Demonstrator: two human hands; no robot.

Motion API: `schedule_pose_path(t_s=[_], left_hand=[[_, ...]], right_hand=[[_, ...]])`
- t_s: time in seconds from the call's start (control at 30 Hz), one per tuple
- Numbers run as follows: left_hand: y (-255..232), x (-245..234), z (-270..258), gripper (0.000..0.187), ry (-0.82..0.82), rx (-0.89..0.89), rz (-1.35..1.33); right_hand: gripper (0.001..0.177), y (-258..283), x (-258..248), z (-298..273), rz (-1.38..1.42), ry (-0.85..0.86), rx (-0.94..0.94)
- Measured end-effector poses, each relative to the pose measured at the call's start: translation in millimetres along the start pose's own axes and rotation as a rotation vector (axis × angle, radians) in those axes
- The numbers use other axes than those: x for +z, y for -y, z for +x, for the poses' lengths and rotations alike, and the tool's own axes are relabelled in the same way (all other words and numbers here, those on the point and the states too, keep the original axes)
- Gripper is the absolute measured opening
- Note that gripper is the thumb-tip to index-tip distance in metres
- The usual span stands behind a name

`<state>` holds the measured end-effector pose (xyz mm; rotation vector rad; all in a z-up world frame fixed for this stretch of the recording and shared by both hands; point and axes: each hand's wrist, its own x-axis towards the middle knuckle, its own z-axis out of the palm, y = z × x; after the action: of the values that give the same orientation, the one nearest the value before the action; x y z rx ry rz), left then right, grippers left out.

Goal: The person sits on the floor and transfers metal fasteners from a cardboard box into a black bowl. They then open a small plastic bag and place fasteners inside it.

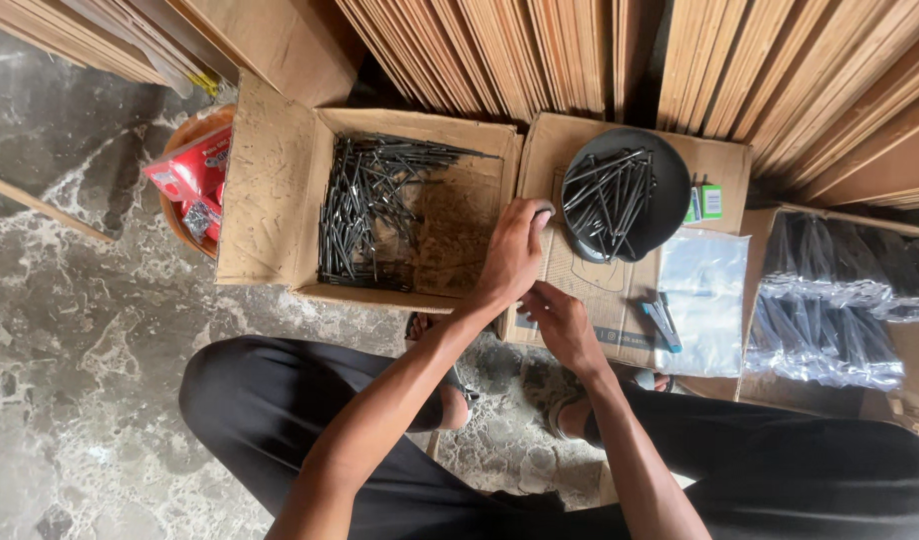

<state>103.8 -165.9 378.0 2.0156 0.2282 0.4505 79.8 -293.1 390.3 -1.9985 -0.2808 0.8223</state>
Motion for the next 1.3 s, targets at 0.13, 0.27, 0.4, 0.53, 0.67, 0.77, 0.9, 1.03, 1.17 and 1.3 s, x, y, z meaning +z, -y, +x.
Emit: schedule_pose_path(t_s=[0.13,0.27,0.4,0.53,0.67,0.77,0.9,1.03,1.17,1.3], left_hand=[[-14.9,-4.2,-6.8,0.019,-0.003,-0.003,-0.064],[-33.3,-9.3,-12.9,0.033,0.066,0.079,0.019],[-35.0,-8.5,-20.8,0.034,0.144,0.007,0.022],[-40.1,-13.7,-22.3,0.034,0.224,-0.122,-0.050],[-34.8,-19.8,-21.3,0.033,0.198,-0.151,-0.017],[-24.9,-24.7,-18.5,0.031,0.204,-0.240,0.018],[97.7,-11.0,-38.8,0.029,0.212,-0.261,0.191],[164.9,-21.5,-68.4,0.034,0.392,-0.434,0.474],[195.2,-38.0,-81.2,0.037,0.567,-0.564,0.618],[246.5,-33.5,-92.3,0.035,0.571,-0.658,0.726]], right_hand=[[0.025,-0.4,-7.1,-13.3,0.074,0.007,0.031],[0.026,-4.7,-17.4,-18.5,0.081,-0.028,0.059],[0.026,-21.8,-26.5,-9.6,0.078,-0.094,0.042],[0.028,-21.7,-36.5,3.6,0.060,-0.223,0.006],[0.034,-10.2,-43.1,4.2,0.032,-0.272,0.023],[0.035,-20.5,-30.3,-2.0,-0.043,-0.142,0.038],[0.033,-25.8,-15.3,-0.7,-0.103,0.005,0.040],[0.034,-39.3,-4.5,6.5,-0.047,0.086,0.087],[0.033,-39.1,-0.5,15.4,-0.024,0.106,0.126],[0.034,-39.8,2.7,28.9,0.001,0.138,0.129]])
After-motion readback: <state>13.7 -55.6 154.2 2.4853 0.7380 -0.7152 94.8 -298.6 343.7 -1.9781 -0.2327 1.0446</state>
